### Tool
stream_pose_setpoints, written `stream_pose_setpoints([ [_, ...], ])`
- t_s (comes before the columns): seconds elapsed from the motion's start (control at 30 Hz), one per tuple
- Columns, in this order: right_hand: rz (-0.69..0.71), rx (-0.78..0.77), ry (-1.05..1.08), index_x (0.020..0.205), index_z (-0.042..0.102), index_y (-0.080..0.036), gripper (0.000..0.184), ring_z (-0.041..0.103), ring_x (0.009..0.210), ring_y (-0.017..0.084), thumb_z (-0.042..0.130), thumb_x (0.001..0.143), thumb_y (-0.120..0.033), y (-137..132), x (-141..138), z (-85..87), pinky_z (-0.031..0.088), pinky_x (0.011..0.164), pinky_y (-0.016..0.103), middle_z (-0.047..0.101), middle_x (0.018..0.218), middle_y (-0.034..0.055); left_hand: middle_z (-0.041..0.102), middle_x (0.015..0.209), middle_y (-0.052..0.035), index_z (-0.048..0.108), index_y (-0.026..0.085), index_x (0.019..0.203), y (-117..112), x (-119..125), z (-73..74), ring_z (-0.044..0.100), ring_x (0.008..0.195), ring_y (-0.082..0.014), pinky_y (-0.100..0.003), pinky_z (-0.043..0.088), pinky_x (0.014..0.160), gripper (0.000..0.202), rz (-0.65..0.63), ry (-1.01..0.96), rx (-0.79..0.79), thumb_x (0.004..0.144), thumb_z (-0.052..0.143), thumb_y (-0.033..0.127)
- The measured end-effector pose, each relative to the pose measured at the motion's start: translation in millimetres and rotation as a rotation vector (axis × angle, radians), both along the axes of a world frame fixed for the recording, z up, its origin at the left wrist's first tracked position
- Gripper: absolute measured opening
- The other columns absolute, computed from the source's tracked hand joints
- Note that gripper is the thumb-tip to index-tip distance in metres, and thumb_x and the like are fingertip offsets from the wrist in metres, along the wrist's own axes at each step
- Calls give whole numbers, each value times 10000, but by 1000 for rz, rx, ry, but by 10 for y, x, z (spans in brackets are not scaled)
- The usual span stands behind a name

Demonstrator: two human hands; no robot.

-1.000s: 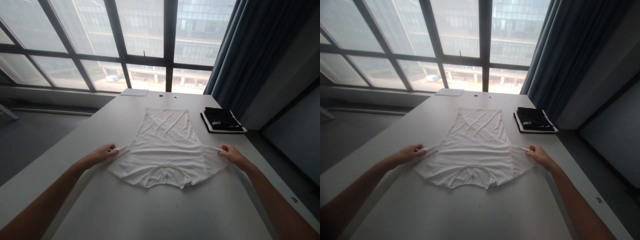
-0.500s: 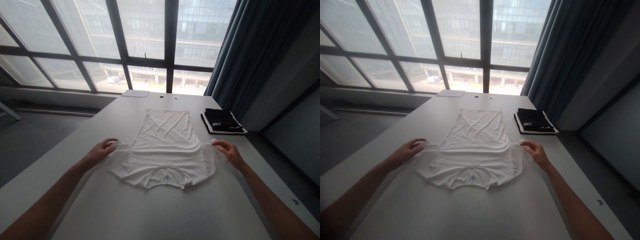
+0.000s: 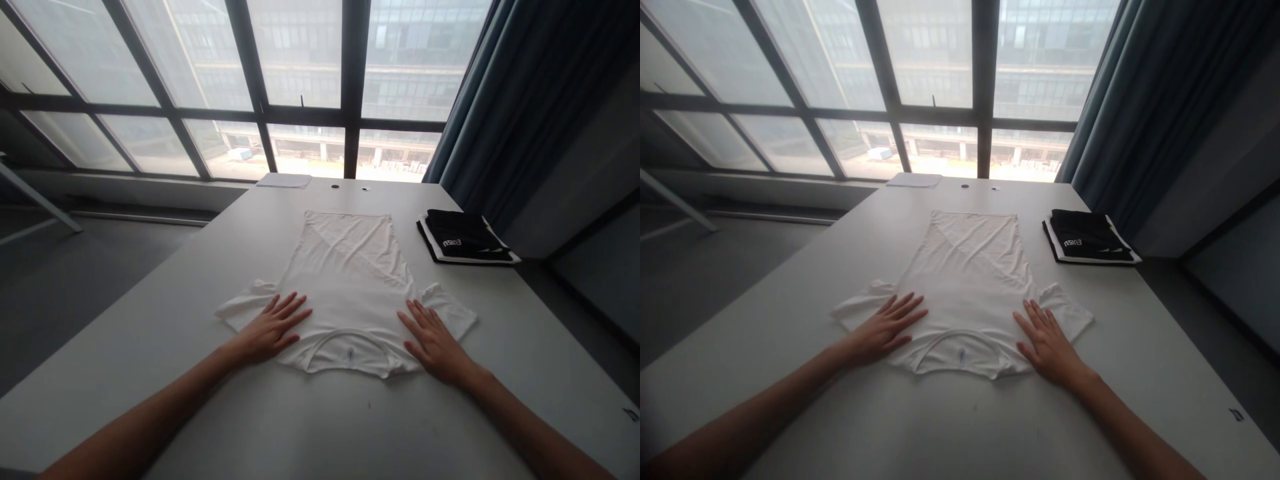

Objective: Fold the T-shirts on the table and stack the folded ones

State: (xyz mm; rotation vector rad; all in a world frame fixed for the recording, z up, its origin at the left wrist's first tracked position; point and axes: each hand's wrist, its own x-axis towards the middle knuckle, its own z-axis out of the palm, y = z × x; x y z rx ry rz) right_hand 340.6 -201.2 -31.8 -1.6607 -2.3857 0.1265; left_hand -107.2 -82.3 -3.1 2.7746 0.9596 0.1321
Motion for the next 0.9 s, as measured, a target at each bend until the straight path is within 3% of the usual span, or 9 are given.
stream_pose_setpoints([
  [0.1,36,-46,-39,1580,306,-294,679,137,1534,315,498,968,-517,-120,137,8,171,1209,587,167,1667,99,155,1659,-1,222,412,1585,-167,-89,65,95,1540,-294,-545,57,1234,638,-41,62,-51,1002,435,559],
  [0.17,23,-42,-33,1556,367,-290,657,145,1533,323,501,962,-537,-96,128,52,182,1205,592,197,1661,98,155,1660,-2,216,423,1585,-209,-66,155,82,1542,-291,-541,39,1235,662,-62,67,-65,989,458,581],
  [0.3,-78,73,53,1481,487,-214,527,223,1518,292,388,1019,-450,263,-183,189,235,1200,549,314,1621,129,269,1638,-19,268,381,1584,14,241,245,177,1533,-249,-497,67,1247,615,-43,14,-22,1013,428,545],
  [0.4,-117,120,65,1505,441,-170,540,224,1518,289,379,1021,-399,569,-411,205,239,1196,545,318,1616,151,278,1638,-47,285,298,1592,294,471,130,186,1532,-238,-470,122,1246,601,66,-26,65,1036,376,506],
  [0.47,-130,96,36,1515,426,-159,558,211,1520,305,406,1010,-397,630,-455,142,226,1195,558,302,1619,164,244,1647,-64,302,274,1588,376,502,4,165,1535,-267,-499,132,1239,610,132,-2,89,1031,372,512],
  [0.6,-123,8,20,1524,418,-187,586,216,1518,308,450,992,-429,457,-382,-16,214,1198,558,282,1627,159,161,1664,-45,296,316,1587,248,341,-168,136,1537,-297,-524,145,1228,613,160,59,60,1026,354,556],
  [0.7,-106,-24,96,1493,467,-187,547,247,1510,291,436,995,-412,487,-362,9,240,1201,523,326,1615,137,187,1663,-37,269,324,1594,258,312,-136,169,1533,-294,-522,179,1221,630,133,59,33,1021,365,565],
  [0.8,-102,11,213,1456,509,-146,514,303,1490,262,394,1002,-358,942,-401,150,269,1203,464,387,1585,141,339,1616,-74,340,226,1572,630,519,-12,285,1501,-254,-449,212,1226,606,186,-2,57,1034,345,503],
  [0.9,-208,40,242,1402,555,-80,495,356,1462,253,373,976,-253,1631,-438,249,276,1202,410,454,1535,173,415,1571,-117,440,137,1510,1182,813,62,376,1454,-229,-363,265,1207,549,371,-36,111,1034,333,389],
])
